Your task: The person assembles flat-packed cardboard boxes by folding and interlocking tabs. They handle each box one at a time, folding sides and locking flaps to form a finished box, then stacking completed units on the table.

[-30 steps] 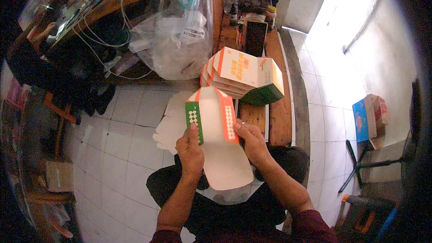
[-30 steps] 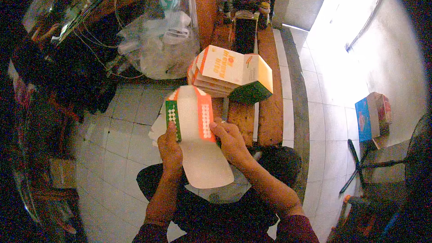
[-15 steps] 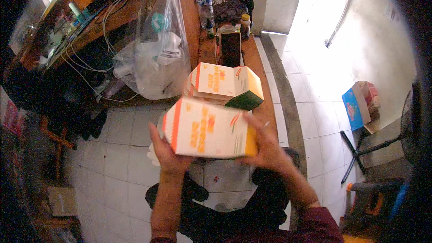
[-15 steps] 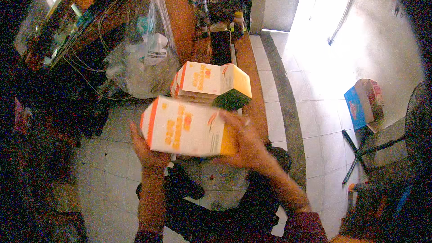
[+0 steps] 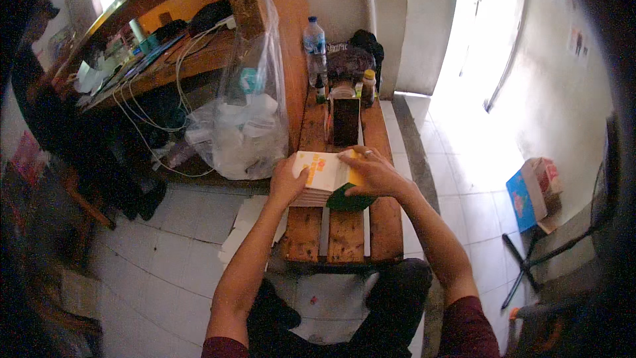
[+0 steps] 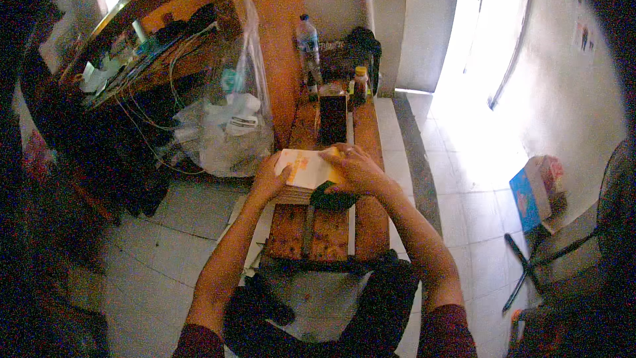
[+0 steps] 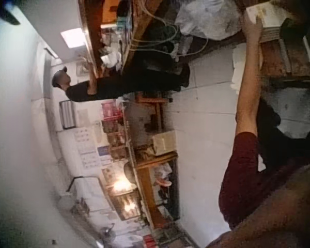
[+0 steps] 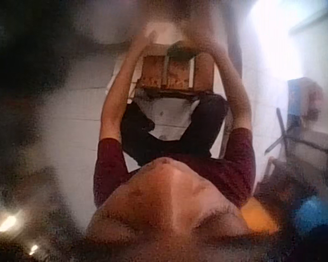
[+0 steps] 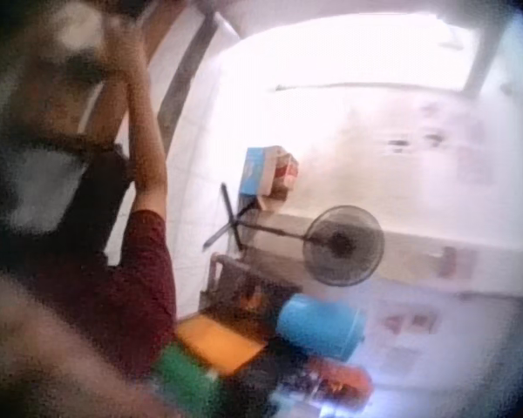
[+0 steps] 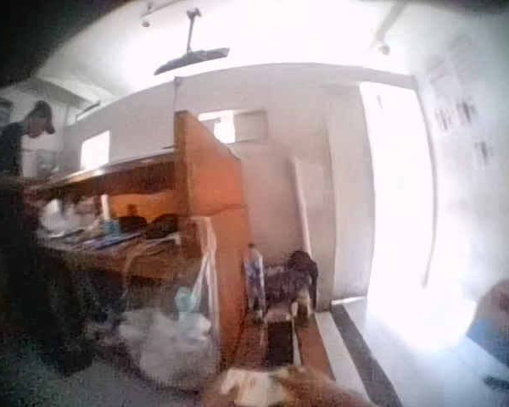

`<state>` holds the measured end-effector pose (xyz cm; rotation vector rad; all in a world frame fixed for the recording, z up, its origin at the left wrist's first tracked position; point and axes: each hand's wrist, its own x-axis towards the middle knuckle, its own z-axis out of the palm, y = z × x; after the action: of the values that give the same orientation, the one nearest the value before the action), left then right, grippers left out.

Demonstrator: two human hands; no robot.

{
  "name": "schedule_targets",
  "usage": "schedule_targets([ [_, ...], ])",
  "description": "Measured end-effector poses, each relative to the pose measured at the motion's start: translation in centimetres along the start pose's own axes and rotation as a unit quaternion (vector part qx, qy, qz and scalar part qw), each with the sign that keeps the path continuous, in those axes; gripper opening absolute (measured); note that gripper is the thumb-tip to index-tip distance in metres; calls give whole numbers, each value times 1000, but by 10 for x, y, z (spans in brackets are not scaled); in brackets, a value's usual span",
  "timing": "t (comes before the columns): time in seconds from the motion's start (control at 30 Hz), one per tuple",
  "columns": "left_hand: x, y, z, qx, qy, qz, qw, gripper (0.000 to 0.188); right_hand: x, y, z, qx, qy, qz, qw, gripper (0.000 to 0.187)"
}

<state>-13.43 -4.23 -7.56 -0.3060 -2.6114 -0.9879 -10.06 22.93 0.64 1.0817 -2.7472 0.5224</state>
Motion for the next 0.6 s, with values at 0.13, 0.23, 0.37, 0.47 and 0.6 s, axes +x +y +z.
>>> schedule_targets([
  [0.13, -28, -16, 6, -9, -47, -38, 998, 61, 17, -18, 26, -133, -109, -9, 985, 78],
  [0.23, -40, -14, 6, -48, -63, -64, 995, 57, 34, -21, 43, -146, -166, 6, 975, 79],
  [0.37, -46, -25, 3, -40, -38, -47, 997, 58, 40, -20, 48, -118, -144, -4, 982, 87],
  [0.47, -49, 17, -29, -41, -56, -44, 997, 57, 41, 0, 42, -141, -112, -38, 983, 95],
  [0.6, -73, 121, -118, -201, -176, -41, 963, 51, 33, -3, 27, -209, -129, -16, 969, 108],
])
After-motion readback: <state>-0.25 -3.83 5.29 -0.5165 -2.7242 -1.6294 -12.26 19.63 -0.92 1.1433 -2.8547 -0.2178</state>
